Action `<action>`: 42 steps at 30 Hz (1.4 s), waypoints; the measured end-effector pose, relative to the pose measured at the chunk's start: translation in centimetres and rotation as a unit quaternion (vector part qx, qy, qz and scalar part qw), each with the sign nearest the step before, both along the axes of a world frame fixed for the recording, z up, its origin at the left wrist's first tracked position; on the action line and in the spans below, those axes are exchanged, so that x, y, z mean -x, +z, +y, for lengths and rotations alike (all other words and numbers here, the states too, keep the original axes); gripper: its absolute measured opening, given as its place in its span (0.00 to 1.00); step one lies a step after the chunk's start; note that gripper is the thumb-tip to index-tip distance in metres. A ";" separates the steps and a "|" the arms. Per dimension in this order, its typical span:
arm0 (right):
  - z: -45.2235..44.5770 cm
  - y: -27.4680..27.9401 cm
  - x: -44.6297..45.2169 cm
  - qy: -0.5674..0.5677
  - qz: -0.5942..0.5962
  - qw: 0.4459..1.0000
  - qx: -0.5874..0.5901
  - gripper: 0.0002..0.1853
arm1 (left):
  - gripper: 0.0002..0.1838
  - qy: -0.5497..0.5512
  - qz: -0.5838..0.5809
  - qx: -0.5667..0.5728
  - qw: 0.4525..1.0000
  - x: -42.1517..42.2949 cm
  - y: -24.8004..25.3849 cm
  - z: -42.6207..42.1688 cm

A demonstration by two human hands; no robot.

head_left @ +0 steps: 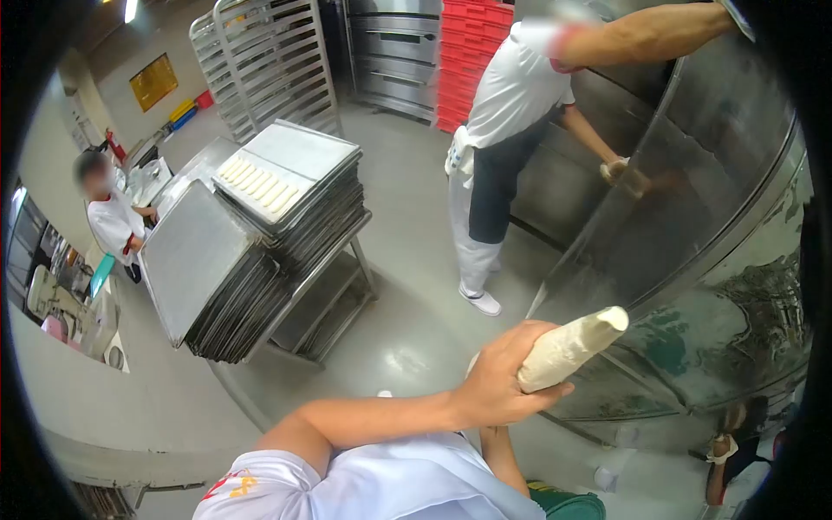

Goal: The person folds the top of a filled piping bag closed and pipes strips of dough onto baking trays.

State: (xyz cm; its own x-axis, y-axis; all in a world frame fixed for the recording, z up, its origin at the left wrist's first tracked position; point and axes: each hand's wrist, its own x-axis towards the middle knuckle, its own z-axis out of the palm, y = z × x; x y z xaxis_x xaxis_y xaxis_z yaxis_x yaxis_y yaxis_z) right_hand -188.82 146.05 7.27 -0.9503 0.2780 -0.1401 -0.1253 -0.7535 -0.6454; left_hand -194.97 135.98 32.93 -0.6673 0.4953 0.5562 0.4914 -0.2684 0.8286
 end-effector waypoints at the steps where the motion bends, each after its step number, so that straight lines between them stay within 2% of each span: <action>1: -0.3 0.1 -0.1 0.001 -0.003 1.000 -0.001 0.25 | 0.32 0.004 -0.001 0.000 1.000 0.0 0.1 -0.2; 6: -1.5 0.5 -0.5 -0.001 -0.007 1.000 0.000 0.25 | 0.33 0.020 0.046 0.009 0.999 -0.6 0.7 -1.6; 10: -2.1 0.7 -1.2 -0.007 -0.011 1.000 -0.001 0.25 | 0.33 0.000 -0.018 0.016 1.000 -1.2 0.5 -2.3; 18: -3.0 0.6 -1.9 -0.014 -0.021 1.000 -0.005 0.25 | 0.32 0.015 0.041 0.017 0.999 -1.1 0.1 -3.2; 25: -3.4 0.3 -1.9 -0.013 -0.025 1.000 -0.005 0.25 | 0.31 0.011 0.023 0.014 1.000 -0.8 -0.1 -3.7; 28: -3.6 0.2 -1.7 -0.008 -0.026 1.000 -0.006 0.25 | 0.36 -0.021 0.031 0.033 0.999 0.4 -0.3 -4.2; 30: -3.9 0.1 -1.6 -0.004 -0.025 1.000 -0.006 0.25 | 0.36 -0.082 0.014 -0.013 0.996 3.1 0.6 -5.0; 32: -4.2 0.1 -1.5 0.001 -0.022 1.000 -0.004 0.25 | 0.41 0.007 0.099 -0.001 0.995 9.3 -0.1 -6.1; 33: -4.3 0.2 -1.5 0.001 -0.021 1.000 -0.005 0.25 | 0.44 0.011 -0.030 -0.027 0.999 12.2 1.4 -6.9; 34: -4.4 0.2 -1.4 0.002 -0.019 1.000 -0.005 0.25 | 0.43 0.067 -0.055 0.030 0.996 15.5 3.2 -8.0; 35: -4.6 0.3 -1.5 0.004 -0.016 1.000 -0.004 0.25 | 0.45 0.098 -0.096 0.012 0.990 19.5 3.3 -8.7; 38: -4.9 0.7 -1.4 0.006 -0.010 1.000 -0.009 0.25 | 0.48 0.332 -0.006 0.211 0.919 28.7 4.9 -13.2; 40: -4.9 0.9 -1.5 0.004 -0.007 1.000 -0.014 0.25 | 0.46 0.381 0.039 0.281 0.880 35.3 3.7 -16.9; 41: -4.9 1.0 -1.6 0.003 -0.004 1.000 -0.016 0.25 | 0.45 0.417 0.063 0.321 0.848 36.9 3.8 -18.3; 42: -4.9 1.2 -1.6 0.003 -0.003 1.000 -0.018 0.25 | 0.45 0.420 0.062 0.321 0.847 36.4 5.1 -19.1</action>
State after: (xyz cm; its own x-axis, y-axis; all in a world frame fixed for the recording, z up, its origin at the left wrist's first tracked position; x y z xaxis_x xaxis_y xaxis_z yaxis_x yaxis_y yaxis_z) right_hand -187.17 141.11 8.49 -0.9509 0.2780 -0.1358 -0.1175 -0.7306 -0.6726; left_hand -231.41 116.88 37.98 -0.8901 0.1011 0.4444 0.3794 0.7046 0.5997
